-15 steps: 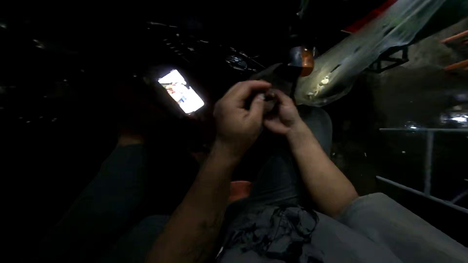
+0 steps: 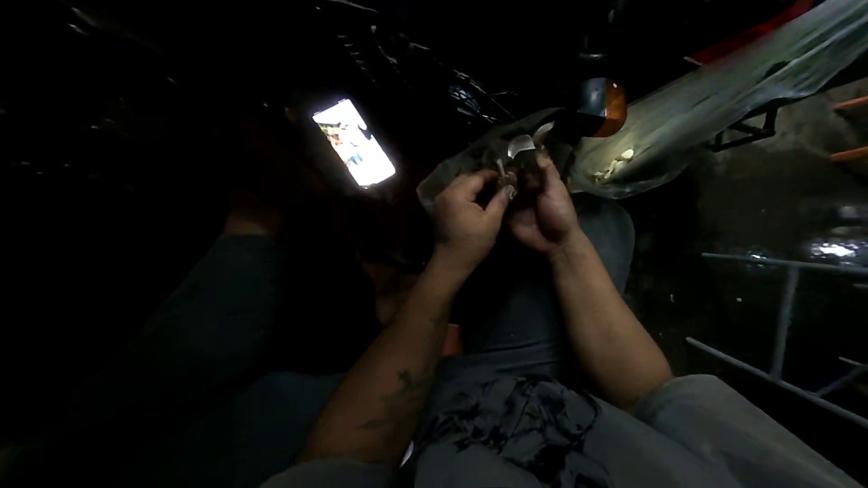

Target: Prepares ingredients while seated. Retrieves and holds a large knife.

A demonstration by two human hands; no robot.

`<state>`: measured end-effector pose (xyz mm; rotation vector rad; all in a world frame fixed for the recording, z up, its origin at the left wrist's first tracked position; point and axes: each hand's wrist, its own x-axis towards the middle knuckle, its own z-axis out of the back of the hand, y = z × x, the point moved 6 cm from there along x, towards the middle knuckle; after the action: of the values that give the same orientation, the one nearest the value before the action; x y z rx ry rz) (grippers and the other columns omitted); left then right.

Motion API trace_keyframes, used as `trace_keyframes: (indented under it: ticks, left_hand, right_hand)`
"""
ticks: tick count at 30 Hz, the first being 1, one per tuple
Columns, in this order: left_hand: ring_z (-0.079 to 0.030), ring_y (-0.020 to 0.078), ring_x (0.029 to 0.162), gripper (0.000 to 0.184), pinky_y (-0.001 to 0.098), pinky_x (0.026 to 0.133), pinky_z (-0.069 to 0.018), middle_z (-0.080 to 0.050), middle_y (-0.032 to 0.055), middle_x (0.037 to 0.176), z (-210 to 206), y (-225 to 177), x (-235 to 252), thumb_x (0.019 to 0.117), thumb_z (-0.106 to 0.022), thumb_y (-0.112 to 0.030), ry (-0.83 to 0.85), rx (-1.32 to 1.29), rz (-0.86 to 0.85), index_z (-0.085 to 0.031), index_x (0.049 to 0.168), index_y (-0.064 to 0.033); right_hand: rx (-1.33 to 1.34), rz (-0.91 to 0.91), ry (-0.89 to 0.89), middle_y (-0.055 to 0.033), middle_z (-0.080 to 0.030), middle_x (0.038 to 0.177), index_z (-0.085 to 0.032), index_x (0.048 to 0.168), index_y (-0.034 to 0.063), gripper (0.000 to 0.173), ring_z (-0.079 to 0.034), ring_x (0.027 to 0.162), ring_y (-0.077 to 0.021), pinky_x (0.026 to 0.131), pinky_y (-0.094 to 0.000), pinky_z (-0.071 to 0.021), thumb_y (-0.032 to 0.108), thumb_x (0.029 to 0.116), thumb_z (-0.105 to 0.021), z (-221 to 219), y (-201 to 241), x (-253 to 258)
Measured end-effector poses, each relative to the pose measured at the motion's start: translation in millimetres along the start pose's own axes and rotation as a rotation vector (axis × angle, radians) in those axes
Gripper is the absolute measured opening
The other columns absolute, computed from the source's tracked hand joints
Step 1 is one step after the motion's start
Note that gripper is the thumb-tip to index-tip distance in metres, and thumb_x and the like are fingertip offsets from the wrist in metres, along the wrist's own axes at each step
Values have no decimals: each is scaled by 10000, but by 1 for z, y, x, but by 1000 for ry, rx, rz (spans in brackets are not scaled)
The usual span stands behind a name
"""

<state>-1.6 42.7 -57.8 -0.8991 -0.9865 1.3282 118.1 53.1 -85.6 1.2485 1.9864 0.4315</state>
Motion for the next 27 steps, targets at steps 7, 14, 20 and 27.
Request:
trace_keyframes:
  ticks: [7,14,20,27]
  left_hand:
    - [-716,146,790,247,314,672,-636,-724,67,991,24,14,2,912,-698,32,-28,-495,202,-632,1149,21]
    - [-707,133,756,212,298,657,-634,-716,45,935,30,17,4,900,-714,43,-37,-523,200,-650,1098,4]
    - [-715,159,753,202,323,653,-638,-720,62,941,35,24,3,904,-699,39,-64,-572,243,-620,1084,-6]
    - [-688,72,785,225,242,694,-609,-704,39,950,42,-10,-1,865,-741,-17,-123,-196,-15,-632,1061,-2]
  right_hand:
    - [-57,-53,-225,-82,-669,945,-594,1093,75,384,-675,848,-208,789,-410,-601,329,1116,-306,9,-5,6]
    - [-408,65,-475,-59,-685,917,-669,1101,38,147,-619,693,-112,582,-258,-535,42,954,-665,26,0,1]
    - [-98,-67,-221,-87,-680,986,-589,1279,55,414,-685,859,-203,759,-366,-601,335,1111,-335,11,1,3]
    - [46,-80,55,-134,-623,1322,-529,1402,62,758,-632,1171,-255,1001,-430,-532,614,1069,-131,-3,0,1]
